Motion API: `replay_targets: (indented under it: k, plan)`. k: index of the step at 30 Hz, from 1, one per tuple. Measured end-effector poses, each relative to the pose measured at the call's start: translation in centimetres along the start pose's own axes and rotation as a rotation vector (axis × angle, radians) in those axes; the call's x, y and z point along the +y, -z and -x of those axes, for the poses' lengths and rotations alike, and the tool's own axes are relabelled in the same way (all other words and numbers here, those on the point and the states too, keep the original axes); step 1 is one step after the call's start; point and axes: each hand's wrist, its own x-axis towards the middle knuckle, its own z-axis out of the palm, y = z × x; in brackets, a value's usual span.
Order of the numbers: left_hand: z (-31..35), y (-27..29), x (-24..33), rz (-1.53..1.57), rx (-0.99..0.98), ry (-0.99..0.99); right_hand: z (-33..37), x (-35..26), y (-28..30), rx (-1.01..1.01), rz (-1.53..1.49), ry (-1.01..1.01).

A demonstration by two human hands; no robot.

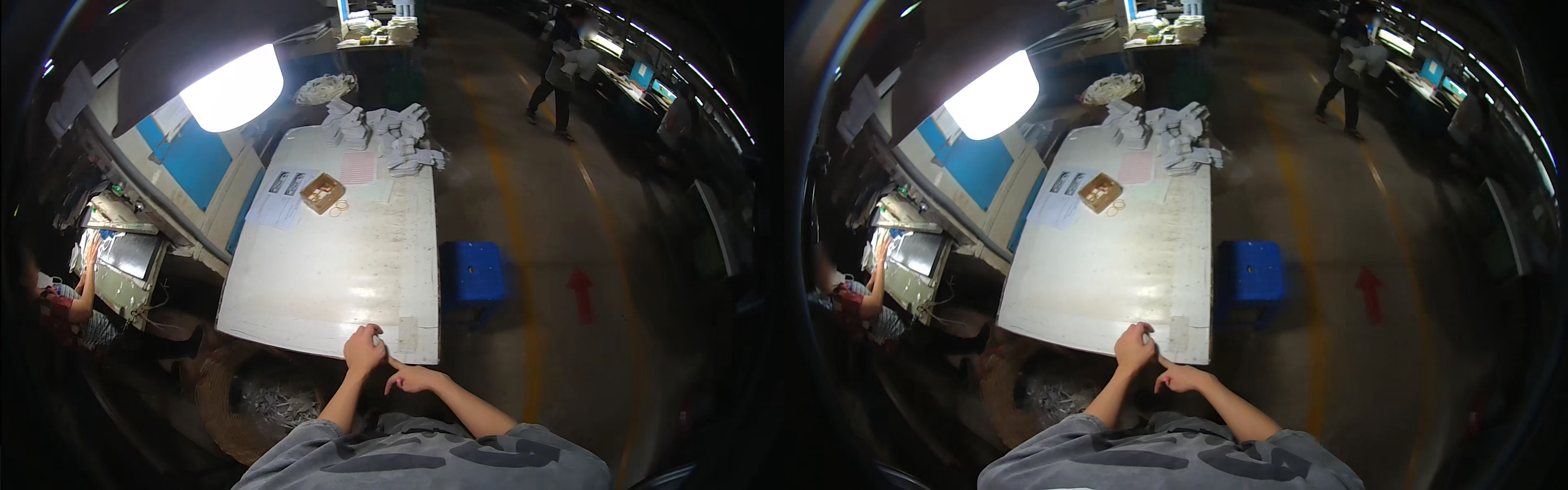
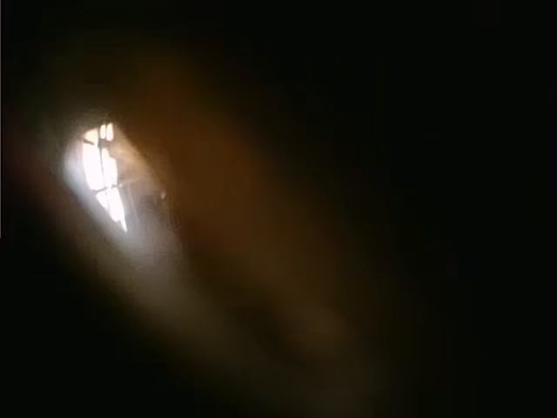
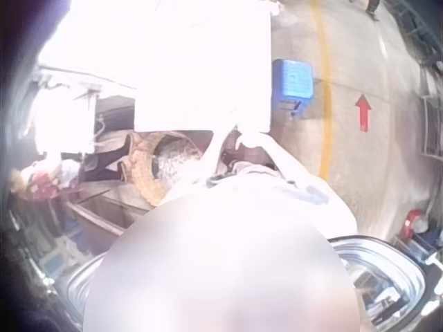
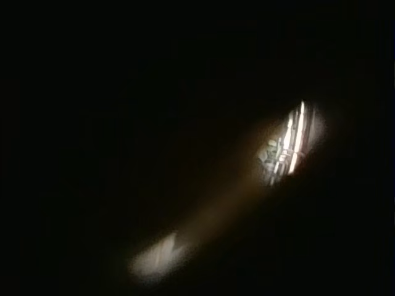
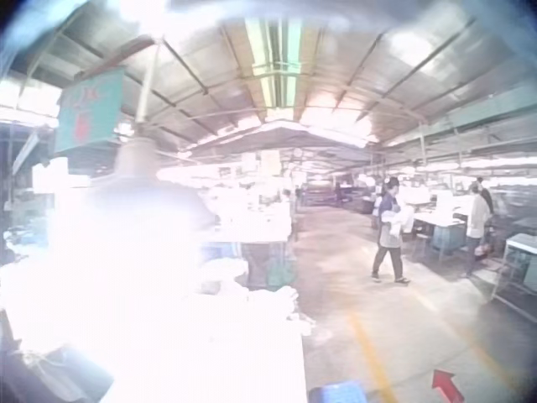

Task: The person retrieves a plastic bag from a red basket, opens it, and places stacks of small white folded items into the bag. They then seal the bag and place it on a table.

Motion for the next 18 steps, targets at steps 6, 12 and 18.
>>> replay_targets:
  k: [6,12,18]
  plan:
    - [1.2,-3.2,2.5,-0.303,0.341,-0.045,20.1,6.3,-0.2,0.538,-0.609,-0.397]
    - [0.5,-2.6,2.9,-0.324,0.299,0.015,39.1,15.5,-0.7,0.736,-0.454,-1.233]
    - [0.4,-3.0,3.1,-0.287,0.288,-0.036,38.7,24.9,-5.9,0.56,-0.573,-1.209]
